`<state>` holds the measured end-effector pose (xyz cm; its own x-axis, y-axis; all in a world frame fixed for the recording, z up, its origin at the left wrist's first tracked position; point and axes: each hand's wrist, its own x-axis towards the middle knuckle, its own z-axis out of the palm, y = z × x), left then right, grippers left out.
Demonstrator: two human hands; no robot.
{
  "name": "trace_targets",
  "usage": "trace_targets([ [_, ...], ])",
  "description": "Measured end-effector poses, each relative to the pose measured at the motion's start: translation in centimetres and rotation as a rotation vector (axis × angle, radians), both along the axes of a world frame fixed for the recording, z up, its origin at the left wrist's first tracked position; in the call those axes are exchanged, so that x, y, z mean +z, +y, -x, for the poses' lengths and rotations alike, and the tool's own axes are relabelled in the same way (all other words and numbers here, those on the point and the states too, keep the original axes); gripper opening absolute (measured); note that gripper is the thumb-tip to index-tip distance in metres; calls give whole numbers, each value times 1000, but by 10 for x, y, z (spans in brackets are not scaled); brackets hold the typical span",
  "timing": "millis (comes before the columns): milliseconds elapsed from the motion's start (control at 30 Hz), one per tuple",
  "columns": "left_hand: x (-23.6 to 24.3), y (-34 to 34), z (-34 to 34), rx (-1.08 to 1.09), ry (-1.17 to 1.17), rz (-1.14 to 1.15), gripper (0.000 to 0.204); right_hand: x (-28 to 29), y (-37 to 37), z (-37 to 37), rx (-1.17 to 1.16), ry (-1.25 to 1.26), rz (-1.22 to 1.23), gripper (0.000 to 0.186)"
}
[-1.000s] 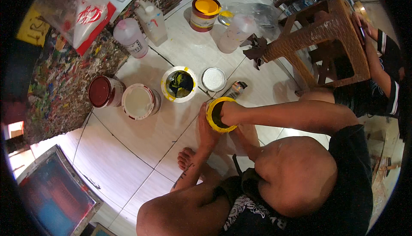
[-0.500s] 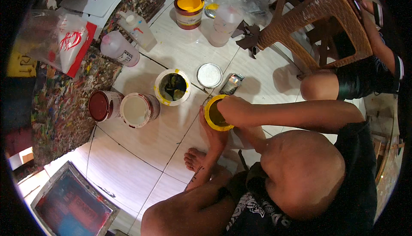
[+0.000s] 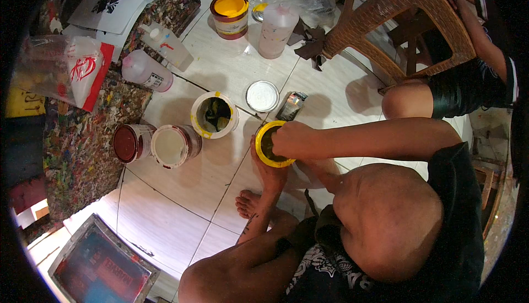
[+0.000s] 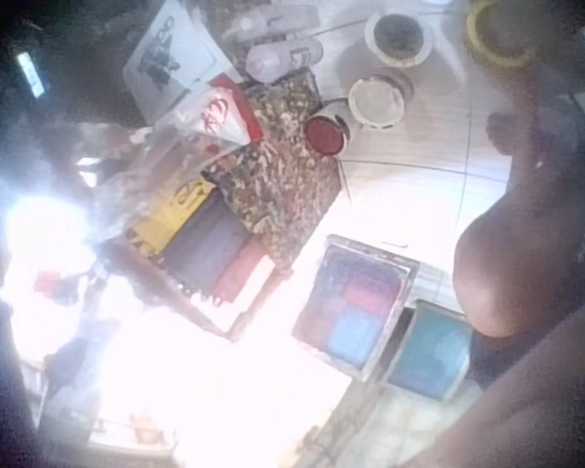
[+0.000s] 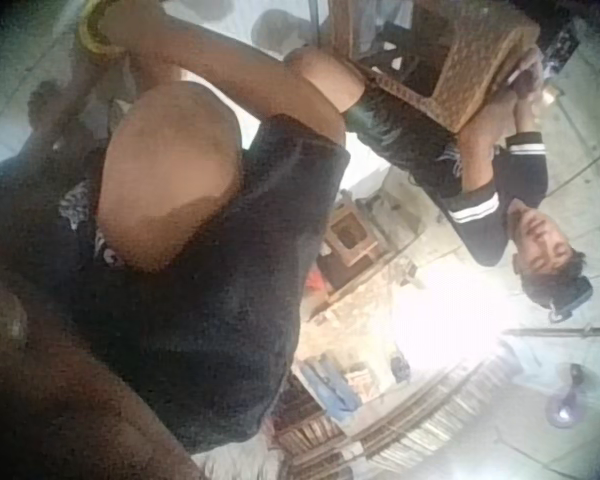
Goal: The person mixes yellow paint in a container by hand, using a small spoon to transfer paint from one jar to another, and then uses their hands to mix and handle a piece of cloth with the paint.
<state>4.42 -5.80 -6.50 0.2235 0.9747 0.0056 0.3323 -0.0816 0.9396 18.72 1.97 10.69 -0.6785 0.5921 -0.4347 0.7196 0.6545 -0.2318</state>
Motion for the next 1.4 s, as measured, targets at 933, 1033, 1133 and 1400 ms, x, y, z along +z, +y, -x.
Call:
trace_targets([
  [933, 26, 12, -1, 11, -77, 19, 107, -5, -5, 4, -108, 56, -83, 6],
  [1033, 15, 11, 1, 24, -175, 61, 106, 3, -2, 3, -15, -38, 5, 6],
  [1133, 20, 12, 0, 17, -158, 98, 106, 2, -4, -2, 28, -26, 27, 6],
  [1400, 8, 10, -1, 36, -93, 3, 106, -12, -1, 0, -94, 59, -202, 8],
])
